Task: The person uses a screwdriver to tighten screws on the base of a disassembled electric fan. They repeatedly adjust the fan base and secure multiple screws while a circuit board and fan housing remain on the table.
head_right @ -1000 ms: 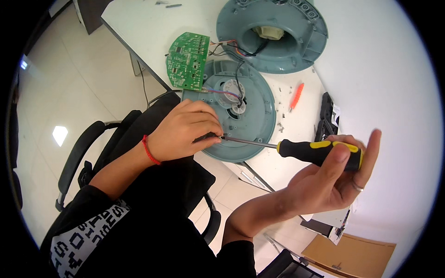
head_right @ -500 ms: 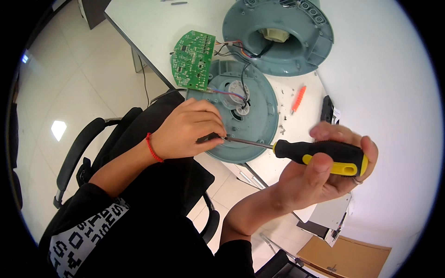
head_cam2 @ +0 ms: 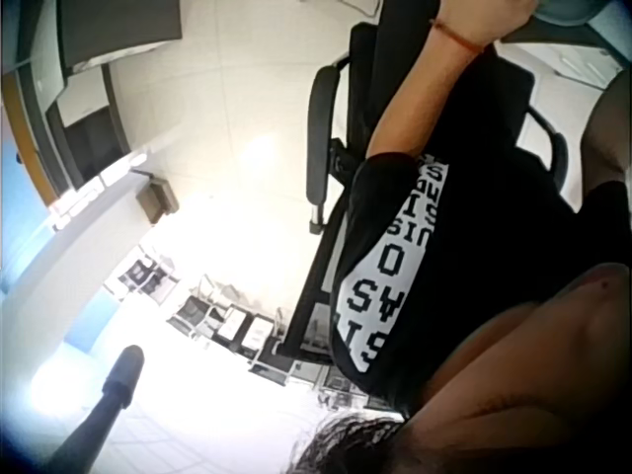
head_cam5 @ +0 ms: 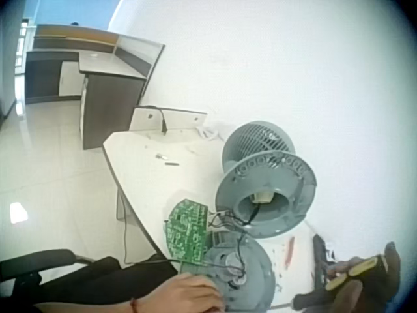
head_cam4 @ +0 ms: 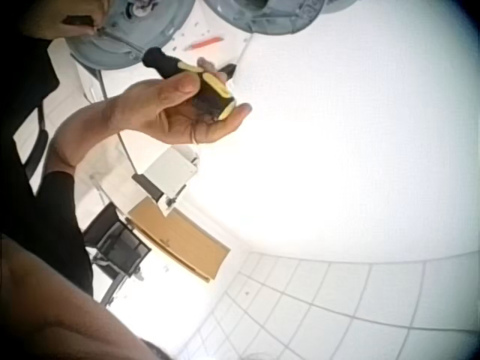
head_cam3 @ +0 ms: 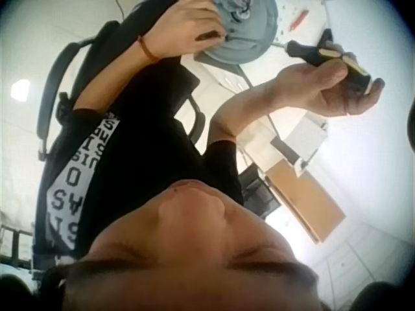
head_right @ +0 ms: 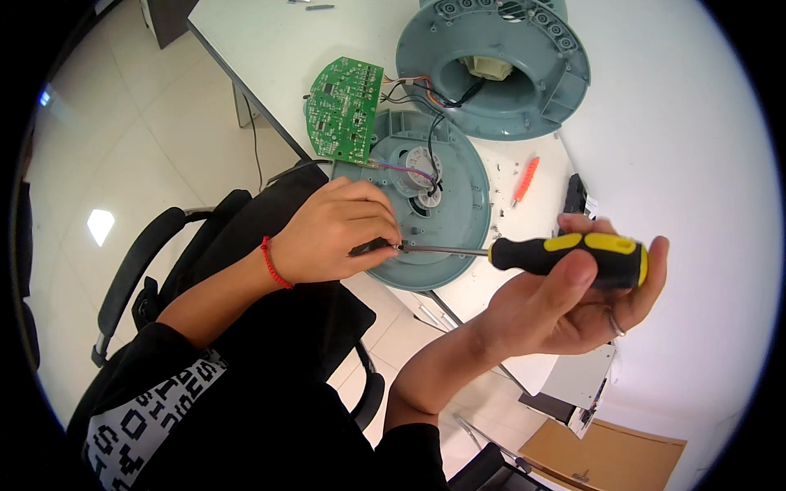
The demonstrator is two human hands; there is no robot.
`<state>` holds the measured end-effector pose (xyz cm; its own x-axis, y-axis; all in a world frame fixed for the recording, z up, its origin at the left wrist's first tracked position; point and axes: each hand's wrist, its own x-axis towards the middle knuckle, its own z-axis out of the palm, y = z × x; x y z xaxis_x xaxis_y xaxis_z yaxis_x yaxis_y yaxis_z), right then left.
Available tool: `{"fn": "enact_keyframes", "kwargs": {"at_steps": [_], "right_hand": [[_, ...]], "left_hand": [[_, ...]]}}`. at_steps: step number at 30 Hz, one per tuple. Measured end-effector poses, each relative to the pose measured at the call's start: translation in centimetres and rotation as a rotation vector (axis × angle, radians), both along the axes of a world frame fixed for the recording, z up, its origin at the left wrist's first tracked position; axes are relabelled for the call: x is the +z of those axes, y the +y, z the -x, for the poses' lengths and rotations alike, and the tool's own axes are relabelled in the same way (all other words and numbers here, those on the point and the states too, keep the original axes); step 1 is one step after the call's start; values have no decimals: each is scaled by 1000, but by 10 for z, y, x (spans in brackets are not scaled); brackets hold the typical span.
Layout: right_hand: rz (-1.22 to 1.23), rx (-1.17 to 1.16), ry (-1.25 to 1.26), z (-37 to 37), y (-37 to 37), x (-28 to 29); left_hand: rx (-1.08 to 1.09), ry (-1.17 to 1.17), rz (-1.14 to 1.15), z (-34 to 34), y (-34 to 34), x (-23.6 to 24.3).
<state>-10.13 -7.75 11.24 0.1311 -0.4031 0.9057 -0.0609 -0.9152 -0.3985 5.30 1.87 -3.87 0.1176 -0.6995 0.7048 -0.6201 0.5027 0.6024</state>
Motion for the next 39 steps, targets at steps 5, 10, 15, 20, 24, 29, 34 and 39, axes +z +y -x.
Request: {"fn": "enact_keyframes", "kwargs": {"at_steps": [5,10,15,20,24,29,34,39], "right_hand": [[-124,652,-1,-4,-6,1],[-81,486,-77,-7,-16,-6],[-113,315,-122,-1,-11,-4],[-200,602,-177,-6,-16,-3],[-73,422,-131,0,-22,-8],[-186,587,-169,-4,-8,-1],[-97,503,-172,-3,-15,-7],[-196,552,-210,-8,-5,3]], "left_hand": [[11,0,1,2,-1,-1],[13,-5,-10,2,0,0],[28,-8,-23,3,0,2],[22,29,-40,2,1,8],[15,30,-9,3,0,6],[21,27,-21,3,-1,5],[32,42,2,4,2,4],[39,25,1,3,1,4]]}}
